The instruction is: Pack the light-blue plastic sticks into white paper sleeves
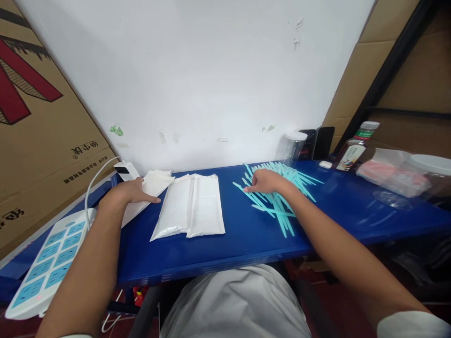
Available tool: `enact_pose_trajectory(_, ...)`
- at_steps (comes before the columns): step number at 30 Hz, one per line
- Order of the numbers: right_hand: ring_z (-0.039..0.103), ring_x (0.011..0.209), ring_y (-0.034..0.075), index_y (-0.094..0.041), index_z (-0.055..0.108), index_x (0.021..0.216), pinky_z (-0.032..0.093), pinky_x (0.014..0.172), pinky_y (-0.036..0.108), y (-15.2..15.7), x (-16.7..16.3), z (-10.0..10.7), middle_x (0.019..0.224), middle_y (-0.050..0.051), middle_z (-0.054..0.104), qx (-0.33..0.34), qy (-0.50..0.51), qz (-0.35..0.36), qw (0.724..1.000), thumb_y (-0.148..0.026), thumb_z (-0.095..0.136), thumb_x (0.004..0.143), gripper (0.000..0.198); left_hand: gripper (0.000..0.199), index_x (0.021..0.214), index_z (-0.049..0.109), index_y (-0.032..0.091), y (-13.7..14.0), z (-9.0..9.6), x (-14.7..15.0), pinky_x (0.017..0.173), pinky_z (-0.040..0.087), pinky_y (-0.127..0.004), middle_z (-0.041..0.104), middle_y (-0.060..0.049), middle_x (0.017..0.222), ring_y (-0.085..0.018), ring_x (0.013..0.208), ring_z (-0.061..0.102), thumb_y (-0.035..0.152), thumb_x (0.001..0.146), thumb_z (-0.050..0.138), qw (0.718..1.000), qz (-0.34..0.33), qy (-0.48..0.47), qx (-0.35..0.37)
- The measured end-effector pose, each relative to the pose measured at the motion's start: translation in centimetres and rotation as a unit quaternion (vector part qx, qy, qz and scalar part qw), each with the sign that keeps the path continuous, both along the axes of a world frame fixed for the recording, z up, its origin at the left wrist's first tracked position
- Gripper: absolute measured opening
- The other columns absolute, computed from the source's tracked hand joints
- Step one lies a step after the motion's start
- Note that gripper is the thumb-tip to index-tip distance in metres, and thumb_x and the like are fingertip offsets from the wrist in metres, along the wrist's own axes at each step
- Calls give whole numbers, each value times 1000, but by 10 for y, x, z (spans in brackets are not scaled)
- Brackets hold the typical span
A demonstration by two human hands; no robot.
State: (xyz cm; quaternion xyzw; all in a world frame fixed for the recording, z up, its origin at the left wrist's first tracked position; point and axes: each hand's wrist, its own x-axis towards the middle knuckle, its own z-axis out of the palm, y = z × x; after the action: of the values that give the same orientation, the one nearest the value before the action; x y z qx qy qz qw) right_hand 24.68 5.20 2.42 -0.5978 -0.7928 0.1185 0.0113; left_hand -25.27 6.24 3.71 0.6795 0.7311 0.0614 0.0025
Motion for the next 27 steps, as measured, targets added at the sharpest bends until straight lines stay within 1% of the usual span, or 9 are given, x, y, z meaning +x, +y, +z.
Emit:
enact_pose_trajectory(2, 64, 63, 23, -18, 72, 68, 39, 58, 32, -4, -7, -1, 69, 10, 69, -8, -5, 7, 1000, -62, 78, 84, 48, 110, 129, 65, 11, -6, 8, 11, 83, 55, -48, 71, -27, 125, -48, 110, 68, 79, 45, 83, 997, 28, 34, -59)
enact_pose_trajectory(4, 64, 62, 22, -17, 72, 69, 38, 57, 32, -6, -11, -2, 69, 9, 69, -16, 5, 14, 1000, -58, 79, 84, 43, 101, 130, 64, 11, -13, 15, 24, 84, 55, -47, 67, -27, 129, -47, 111, 67, 80, 57, 77, 997, 23, 63, -42)
enact_pose_trajectory(7, 64, 63, 22, -17, 73, 72, 39, 56, 32, -6, -13, -5, 72, 9, 71, -26, 26, 29, 999, -51, 78, 87, 37, 87, 135, 60, 16, -24, 24, 46, 87, 54, -48, 63, -23, 130, -45, 113, 66, 76, 73, 68, 992, -28, 68, 107)
enact_pose_trajectory(9, 64, 64, 21, -18, 75, 74, 39, 57, 31, -5, -13, -7, 72, 8, 72, -25, 34, 37, 998, -50, 76, 89, 36, 81, 144, 54, 19, -31, 27, 65, 99, 52, -47, 61, -18, 134, -40, 121, 63, 68, 80, 67, 969, -95, 37, 226)
enact_pose_trajectory(11, 64, 64, 20, -18, 76, 76, 39, 58, 30, -4, -15, -8, 72, 7, 72, -17, 41, 49, 998, -51, 73, 91, 37, 79, 150, 48, 22, -36, 26, 86, 107, 47, -46, 61, -14, 137, -37, 126, 60, 59, 84, 69, 942, -180, 7, 283)
enact_pose_trajectory(14, 67, 71, 20, -18, 78, 87, 40, 59, 28, -5, -18, -9, 81, 8, 76, 6, 64, 55, 996, -46, 71, 94, 30, 79, 154, 44, 22, -42, 16, 118, 114, 42, -49, 61, -13, 141, -36, 130, 57, 51, 85, 71, 920, -291, 1, 263)
enact_pose_trajectory(17, 69, 78, 21, -18, 79, 93, 43, 63, 27, -5, -16, -8, 87, 9, 78, 29, 75, 51, 995, -49, 73, 93, 31, 84, 157, 42, 24, -47, 1, 142, 114, 42, -51, 59, -13, 146, -37, 132, 55, 46, 83, 74, 920, -345, 2, 188)
enact_pose_trajectory(22, 68, 72, 24, -19, 77, 84, 45, 62, 31, -6, 0, -2, 80, 9, 74, -56, 28, 40, 997, -62, 85, 76, 45, 90, 163, 37, 26, -53, -13, 155, 113, 42, -54, 54, -14, 152, -38, 136, 53, 44, 83, 74, 932, -344, -21, 108)
enact_pose_trajectory(27, 51, 58, 16, -19, 65, 65, 36, 57, 31, -9, 9, 3, 65, 3, 60, -132, 3, 62, 989, -47, 75, 88, 37, 91, 163, 36, 29, -50, -13, 150, 113, 42, -57, 53, -14, 153, -41, 136, 52, 53, 84, 73, 935, -336, -42, 105)
